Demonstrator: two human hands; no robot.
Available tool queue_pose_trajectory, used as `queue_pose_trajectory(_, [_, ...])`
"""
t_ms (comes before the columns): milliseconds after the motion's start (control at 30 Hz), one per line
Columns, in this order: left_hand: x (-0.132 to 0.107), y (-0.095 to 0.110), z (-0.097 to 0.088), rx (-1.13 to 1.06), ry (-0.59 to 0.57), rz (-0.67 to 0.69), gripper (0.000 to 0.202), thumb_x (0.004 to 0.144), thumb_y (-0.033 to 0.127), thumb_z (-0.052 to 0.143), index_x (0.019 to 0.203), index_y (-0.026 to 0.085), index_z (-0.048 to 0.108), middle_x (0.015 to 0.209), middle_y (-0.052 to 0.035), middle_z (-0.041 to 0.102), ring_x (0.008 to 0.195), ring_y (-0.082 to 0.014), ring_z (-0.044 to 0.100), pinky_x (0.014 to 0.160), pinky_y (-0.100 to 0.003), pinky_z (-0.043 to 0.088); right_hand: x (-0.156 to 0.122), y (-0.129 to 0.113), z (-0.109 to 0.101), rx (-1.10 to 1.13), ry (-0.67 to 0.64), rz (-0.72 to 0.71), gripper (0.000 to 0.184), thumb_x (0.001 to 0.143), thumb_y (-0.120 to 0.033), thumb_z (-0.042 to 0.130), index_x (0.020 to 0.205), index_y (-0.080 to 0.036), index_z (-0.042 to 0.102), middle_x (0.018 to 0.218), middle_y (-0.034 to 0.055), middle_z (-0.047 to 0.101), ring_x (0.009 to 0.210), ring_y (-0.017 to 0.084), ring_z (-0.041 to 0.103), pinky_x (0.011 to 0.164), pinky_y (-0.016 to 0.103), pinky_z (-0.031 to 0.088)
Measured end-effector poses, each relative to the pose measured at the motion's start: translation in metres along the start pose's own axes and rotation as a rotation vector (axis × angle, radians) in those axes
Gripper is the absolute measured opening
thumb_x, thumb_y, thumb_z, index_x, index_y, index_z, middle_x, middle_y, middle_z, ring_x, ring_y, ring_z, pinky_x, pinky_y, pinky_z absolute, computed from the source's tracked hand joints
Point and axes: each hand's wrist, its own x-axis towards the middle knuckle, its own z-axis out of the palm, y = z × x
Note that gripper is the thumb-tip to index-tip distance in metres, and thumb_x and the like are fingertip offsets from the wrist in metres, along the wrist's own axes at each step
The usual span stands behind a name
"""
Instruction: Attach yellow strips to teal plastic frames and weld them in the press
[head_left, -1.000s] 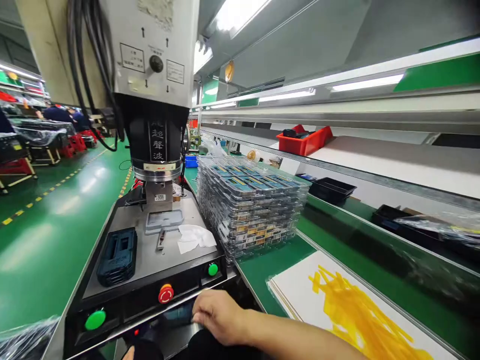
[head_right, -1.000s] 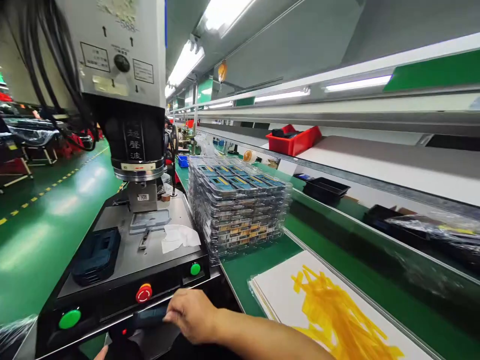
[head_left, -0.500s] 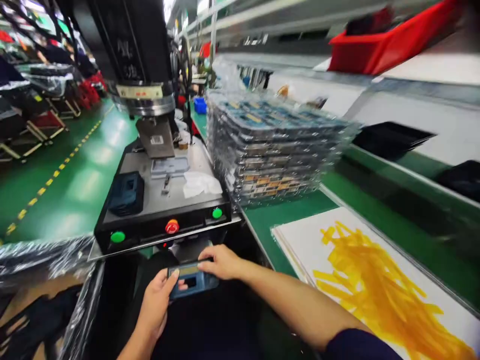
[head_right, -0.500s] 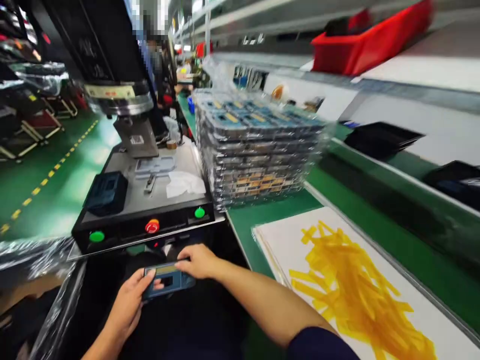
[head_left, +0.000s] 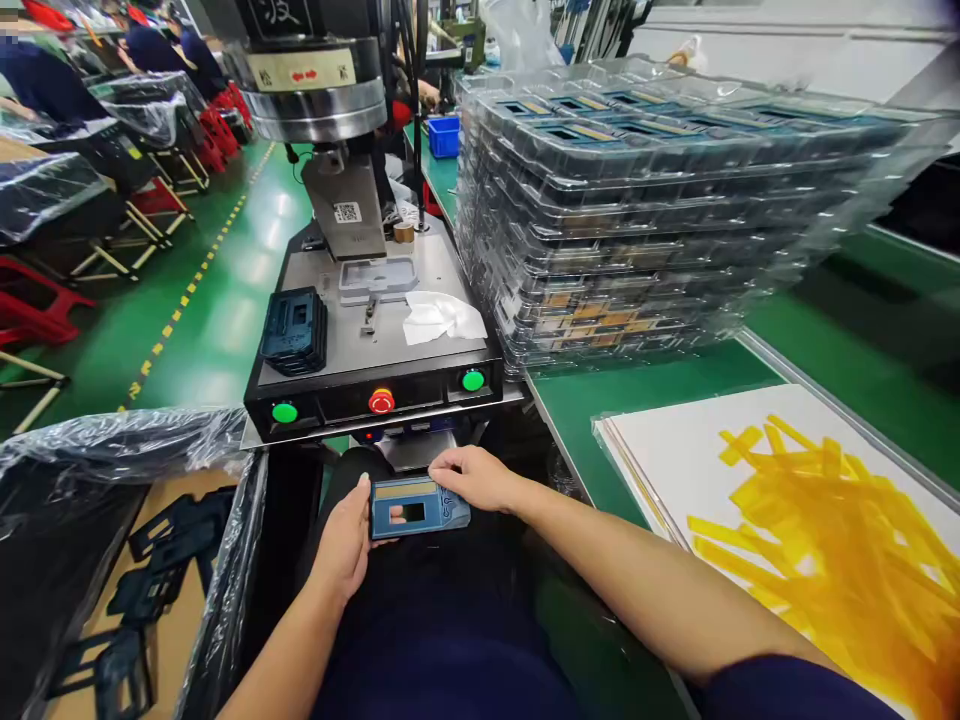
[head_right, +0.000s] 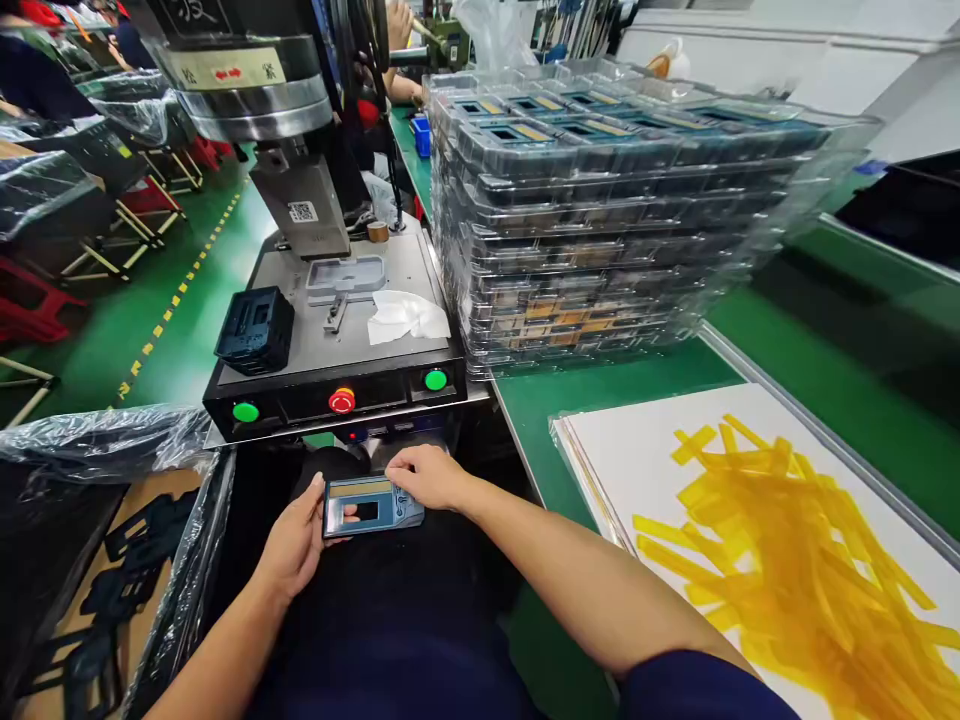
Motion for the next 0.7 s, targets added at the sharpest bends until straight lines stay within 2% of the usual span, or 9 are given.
queue_pose_trajectory(167, [-0.003, -0.001, 0.000, 0.089, -0.054, 0.079, 0.055, 0.074, 0.064, 0.063, 0.098, 0.014, 0.062, 0.082, -0.0074, 0.070, 0.075, -0.0208, 0.067, 0.062, -0.029, 0.052, -0.002, -0.003, 0.000, -0.042, -0.007, -0.009, 0.020, 0.081, -0.035, 0.063, 0.091, -0.020, 0.072, 0.087, 0.0005, 0.071, 0.077, 0.014, 0.063, 0.067, 0.023, 0.044])
queue_pose_trajectory(367, [-0.007, -0.004, 0.002, 0.296, -0.089, 0.207, 0.043, 0.073, 0.056, 0.067, 0.090, 0.017, 0.061, 0.085, -0.0047, 0.071, 0.081, -0.0197, 0.067, 0.075, -0.029, 0.051, -0.006, -0.007, 0.001, -0.153, 0.040, -0.106, 0.023, 0.078, -0.036, 0.070, 0.094, -0.020, 0.072, 0.090, 0.0021, 0.070, 0.082, 0.016, 0.062, 0.071, 0.024, 0.043])
queue_pose_trajectory(567, [-0.005, -0.001, -0.001, 0.639, 0.023, 0.337, 0.042, 0.079, 0.060, 0.057, 0.083, 0.019, 0.062, 0.071, -0.0044, 0.069, 0.071, -0.0212, 0.066, 0.063, -0.027, 0.045, -0.009, -0.012, 0.003, -0.238, 0.071, -0.113, 0.026, 0.082, -0.039, 0.067, 0.098, -0.019, 0.072, 0.093, 0.0046, 0.070, 0.081, 0.018, 0.062, 0.069, 0.025, 0.042])
queue_pose_trajectory(700, [-0.003, 0.002, -0.001, 0.696, 0.032, 0.344, 0.044, 0.080, 0.063, 0.052, 0.083, 0.020, 0.062, 0.069, -0.0043, 0.069, 0.068, -0.0208, 0.063, 0.062, -0.028, 0.043, -0.008, -0.012, 0.005, -0.243, 0.071, -0.095, 0.026, 0.084, -0.040, 0.063, 0.097, -0.020, 0.072, 0.091, 0.0044, 0.070, 0.080, 0.018, 0.062, 0.068, 0.025, 0.042])
